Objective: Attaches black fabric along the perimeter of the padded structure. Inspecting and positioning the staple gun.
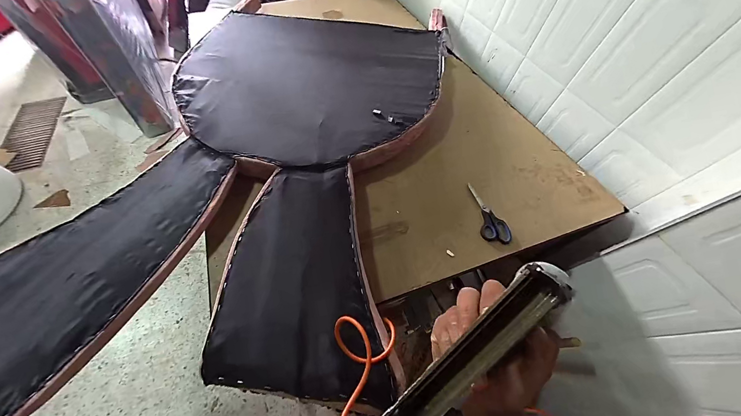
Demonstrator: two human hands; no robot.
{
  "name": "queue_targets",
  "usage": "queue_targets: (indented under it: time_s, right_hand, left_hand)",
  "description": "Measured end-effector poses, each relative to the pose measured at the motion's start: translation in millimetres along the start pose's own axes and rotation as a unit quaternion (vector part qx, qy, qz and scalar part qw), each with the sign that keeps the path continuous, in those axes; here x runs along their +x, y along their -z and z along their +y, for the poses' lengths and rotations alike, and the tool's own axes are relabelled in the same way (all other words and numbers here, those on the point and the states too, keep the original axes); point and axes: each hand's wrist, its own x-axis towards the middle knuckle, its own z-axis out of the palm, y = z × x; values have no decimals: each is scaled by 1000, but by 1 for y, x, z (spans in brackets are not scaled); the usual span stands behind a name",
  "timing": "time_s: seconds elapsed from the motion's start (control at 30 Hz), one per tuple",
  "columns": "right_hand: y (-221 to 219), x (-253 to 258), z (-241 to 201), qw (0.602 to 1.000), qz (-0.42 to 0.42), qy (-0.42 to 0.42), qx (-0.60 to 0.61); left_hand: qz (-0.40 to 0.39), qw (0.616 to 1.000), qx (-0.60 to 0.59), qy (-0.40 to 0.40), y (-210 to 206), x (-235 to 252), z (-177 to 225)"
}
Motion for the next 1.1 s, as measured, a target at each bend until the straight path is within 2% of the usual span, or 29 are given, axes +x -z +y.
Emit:
queue_targets:
  time_s: [0.07, 0.17, 0.23, 0.3, 0.33, 0.4, 0.47, 0.5, 0.57, 0.63, 0.7, 0.77, 0.8, 0.87, 0.93, 1.0, 1.1]
  right_hand:
    - [7, -3, 5, 1000, -14, -14, -4]
    - [6, -9, 19, 999, -22, -31, -6]
    - [-3, -11, 27, 997, -39, -68, -9]
    - [-21, -13, 36, 988, -6, -96, -118]
    - [-33, -13, 42, 970, 28, -114, -211]
    - [-57, -14, 49, 896, 54, -198, -394]
    - [-66, -21, 51, 807, -4, -276, -521]
    - [-63, -29, 51, 768, -24, -274, -578]
    - [-39, -64, 43, 708, 6, -252, -659]
    - [-7, -120, 29, 664, 68, -295, -684]
    - [19, -188, 21, 602, 103, -407, -680]
    - [33, -262, 17, 501, 71, -506, -699]
    - [37, -294, 19, 465, 48, -531, -707]
    - [39, -339, 27, 450, 41, -513, -729]
    - [24, -347, 40, 447, 14, -468, -762]
    - [7, -343, 61, 452, -43, -431, -780]
    - [-7, -343, 81, 442, -107, -438, -776]
  left_hand:
    - [-29, 998, 34, 35, 5, 18, 9]
    - [-59, 998, 28, -2, -9, 53, 34]
    - [-77, 997, 26, 9, -25, 65, 49]
    - [-62, 996, 12, 70, -33, 65, 45]
    - [-46, 993, -32, 102, -31, 63, 32]
    - [-10, 964, -220, 149, -25, 47, -13]
    - [69, 890, -399, 207, -28, 19, -56]
    - [108, 854, -453, 233, -27, 6, -72]
    - [154, 819, -494, 250, -12, -11, -91]
    - [166, 813, -503, 242, 13, -22, -97]
    - [156, 808, -513, 243, 39, -37, -103]
    - [118, 824, -501, 237, 61, -53, -113]
    - [79, 842, -487, 220, 72, -59, -119]
    - [-10, 867, -454, 203, 88, -70, -130]
    - [-71, 869, -440, 216, 98, -85, -135]
    - [-102, 867, -428, 233, 101, -97, -133]
    - [-101, 872, -418, 236, 102, -109, -129]
